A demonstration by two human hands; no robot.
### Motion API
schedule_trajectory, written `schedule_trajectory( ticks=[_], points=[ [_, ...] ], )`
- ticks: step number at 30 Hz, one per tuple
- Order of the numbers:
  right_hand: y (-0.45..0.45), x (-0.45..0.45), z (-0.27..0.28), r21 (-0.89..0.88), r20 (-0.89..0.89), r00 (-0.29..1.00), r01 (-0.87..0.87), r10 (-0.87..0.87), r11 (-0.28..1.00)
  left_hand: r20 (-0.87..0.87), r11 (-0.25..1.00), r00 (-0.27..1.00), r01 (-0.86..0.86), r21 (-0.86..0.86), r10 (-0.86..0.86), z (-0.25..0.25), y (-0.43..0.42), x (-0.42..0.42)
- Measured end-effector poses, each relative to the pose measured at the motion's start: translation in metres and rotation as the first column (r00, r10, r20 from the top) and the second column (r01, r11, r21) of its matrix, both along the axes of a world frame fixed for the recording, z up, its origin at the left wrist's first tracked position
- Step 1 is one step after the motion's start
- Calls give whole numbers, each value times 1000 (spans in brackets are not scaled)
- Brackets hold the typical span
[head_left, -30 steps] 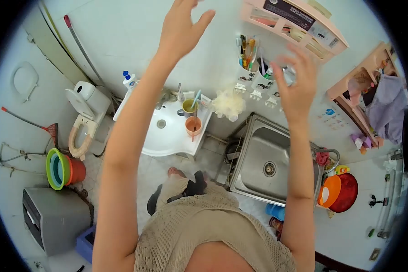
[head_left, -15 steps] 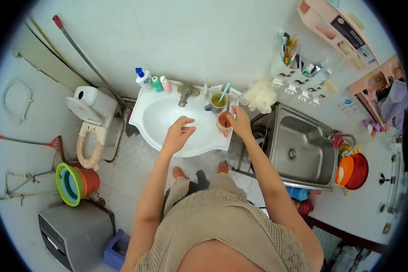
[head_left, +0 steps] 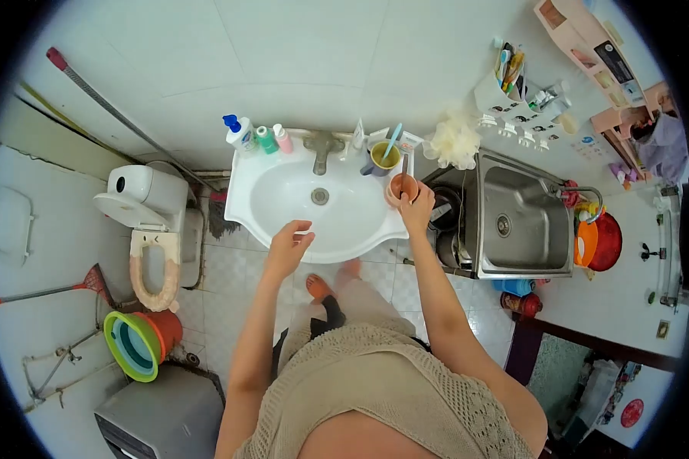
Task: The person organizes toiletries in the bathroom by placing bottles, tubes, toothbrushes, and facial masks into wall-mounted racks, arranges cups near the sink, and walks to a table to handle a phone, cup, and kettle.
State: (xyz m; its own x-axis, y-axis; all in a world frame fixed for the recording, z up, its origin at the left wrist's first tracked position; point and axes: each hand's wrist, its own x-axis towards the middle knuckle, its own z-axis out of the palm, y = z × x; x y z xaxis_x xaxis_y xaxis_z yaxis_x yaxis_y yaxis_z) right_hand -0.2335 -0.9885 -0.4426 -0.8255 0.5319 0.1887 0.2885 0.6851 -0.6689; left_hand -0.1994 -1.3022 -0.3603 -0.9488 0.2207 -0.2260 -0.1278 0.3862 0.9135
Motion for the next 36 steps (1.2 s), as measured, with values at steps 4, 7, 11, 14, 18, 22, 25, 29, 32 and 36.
schedule_trajectory(
  ticks=[4, 7, 11, 14, 18, 22, 25, 29, 32, 36],
  points=[
    [6, -8, 5, 73, -66, 998, 5, 0, 997, 46, 998, 997, 63, 14, -63, 3, 17, -7],
    [-2, -33, 24, 112, -143, 975, -153, 168, 982, 60, 993, 991, 122, 7, -122, 0, 24, -14],
    [-4, -89, 24, 305, -176, 957, -169, 230, 937, 59, 989, 989, 142, -52, -139, 4, 30, -31],
    [5, -124, 11, 385, 117, 969, -246, 217, 890, 69, 987, 988, 144, -77, -139, 8, 36, -42],
    [6, -149, 10, 467, 358, 925, -296, 128, 833, 60, 990, 991, 121, -75, -116, 9, 44, -54],
    [16, -158, -8, 360, 460, 860, -408, 222, 839, 61, 985, 988, 148, -89, -142, 9, 50, -60],
    [22, -151, -4, 260, 348, 888, -399, 300, 880, 82, 987, 986, 151, -63, -145, 9, 57, -64],
    [35, -133, 37, 106, 72, 940, -339, 333, 935, 76, 979, 977, 202, -39, -199, 9, 68, -82],
    [39, -108, 81, -95, -128, 962, -255, 242, 962, 13, 964, 965, 264, -14, -264, 7, 79, -101],
    [51, -83, 123, -434, -122, 978, -205, 168, 877, -23, 979, 980, 199, 36, -198, 33, 111, -124]
  ],
)
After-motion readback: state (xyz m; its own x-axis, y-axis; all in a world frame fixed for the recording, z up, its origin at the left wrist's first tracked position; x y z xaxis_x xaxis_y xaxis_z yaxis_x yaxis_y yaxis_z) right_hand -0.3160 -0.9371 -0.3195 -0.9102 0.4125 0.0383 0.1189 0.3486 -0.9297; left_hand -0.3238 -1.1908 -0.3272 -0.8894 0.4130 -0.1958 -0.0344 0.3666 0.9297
